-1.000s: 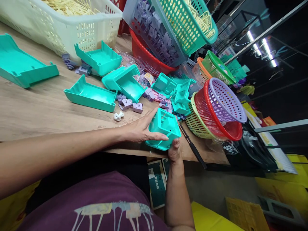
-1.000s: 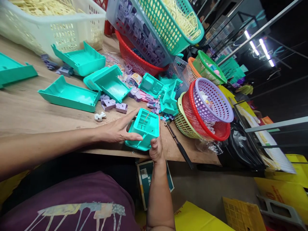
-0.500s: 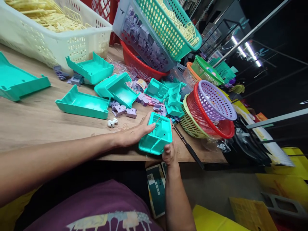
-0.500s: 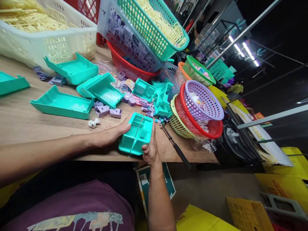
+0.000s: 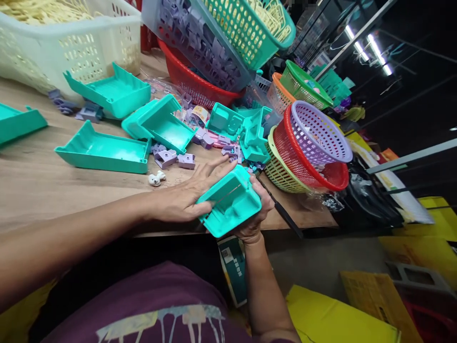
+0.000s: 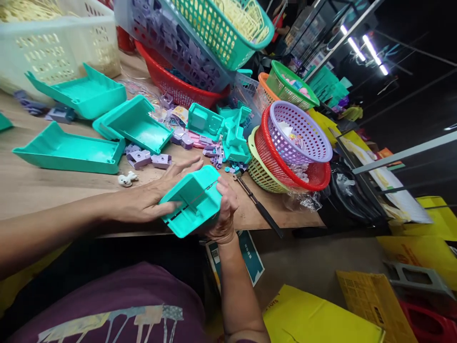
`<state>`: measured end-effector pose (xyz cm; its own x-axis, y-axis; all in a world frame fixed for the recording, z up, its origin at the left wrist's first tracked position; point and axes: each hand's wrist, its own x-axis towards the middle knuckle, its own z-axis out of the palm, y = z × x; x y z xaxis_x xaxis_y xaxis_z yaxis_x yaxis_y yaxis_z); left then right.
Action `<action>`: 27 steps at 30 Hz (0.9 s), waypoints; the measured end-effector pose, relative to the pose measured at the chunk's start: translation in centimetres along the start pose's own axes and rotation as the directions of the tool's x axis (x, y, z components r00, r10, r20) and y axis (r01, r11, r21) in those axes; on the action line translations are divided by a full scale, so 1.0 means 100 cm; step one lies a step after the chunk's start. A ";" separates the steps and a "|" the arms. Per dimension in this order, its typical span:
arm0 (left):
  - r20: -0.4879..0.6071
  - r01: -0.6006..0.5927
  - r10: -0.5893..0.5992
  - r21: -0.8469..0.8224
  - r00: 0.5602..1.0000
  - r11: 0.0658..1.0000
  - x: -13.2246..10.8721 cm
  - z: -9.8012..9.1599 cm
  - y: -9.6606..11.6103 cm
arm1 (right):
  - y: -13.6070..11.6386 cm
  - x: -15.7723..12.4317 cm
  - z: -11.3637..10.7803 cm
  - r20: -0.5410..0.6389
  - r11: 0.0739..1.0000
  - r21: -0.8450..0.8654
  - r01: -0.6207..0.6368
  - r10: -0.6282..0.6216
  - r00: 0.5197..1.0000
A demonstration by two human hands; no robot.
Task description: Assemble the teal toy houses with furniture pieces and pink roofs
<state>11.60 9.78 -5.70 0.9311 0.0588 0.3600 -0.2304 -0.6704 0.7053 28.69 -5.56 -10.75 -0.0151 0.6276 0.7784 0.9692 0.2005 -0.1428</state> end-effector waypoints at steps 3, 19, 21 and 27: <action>0.057 0.169 -0.170 0.021 0.984 0.985 0.002 0.001 -0.005 | -0.003 0.006 -0.002 -0.171 0.994 0.006 0.106 -0.104 0.980; -0.005 0.353 -0.357 -0.150 0.934 0.924 0.006 0.017 0.007 | -0.002 -0.004 -0.001 -0.005 1.000 0.008 -0.015 0.015 1.000; -0.042 0.390 -0.401 -0.157 0.915 0.907 0.006 0.018 0.008 | -0.003 0.002 -0.001 0.039 0.993 0.062 -0.100 0.098 0.994; -0.228 0.342 -0.444 -0.376 0.866 0.861 0.012 0.015 0.005 | -0.001 0.026 0.007 0.368 0.857 0.282 -0.431 0.318 0.874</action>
<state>13.07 8.40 -5.86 0.8445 0.5174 0.1383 0.0139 -0.2792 0.9601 28.39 -3.48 -9.15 0.2048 0.8887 0.4101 0.7684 0.1136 -0.6299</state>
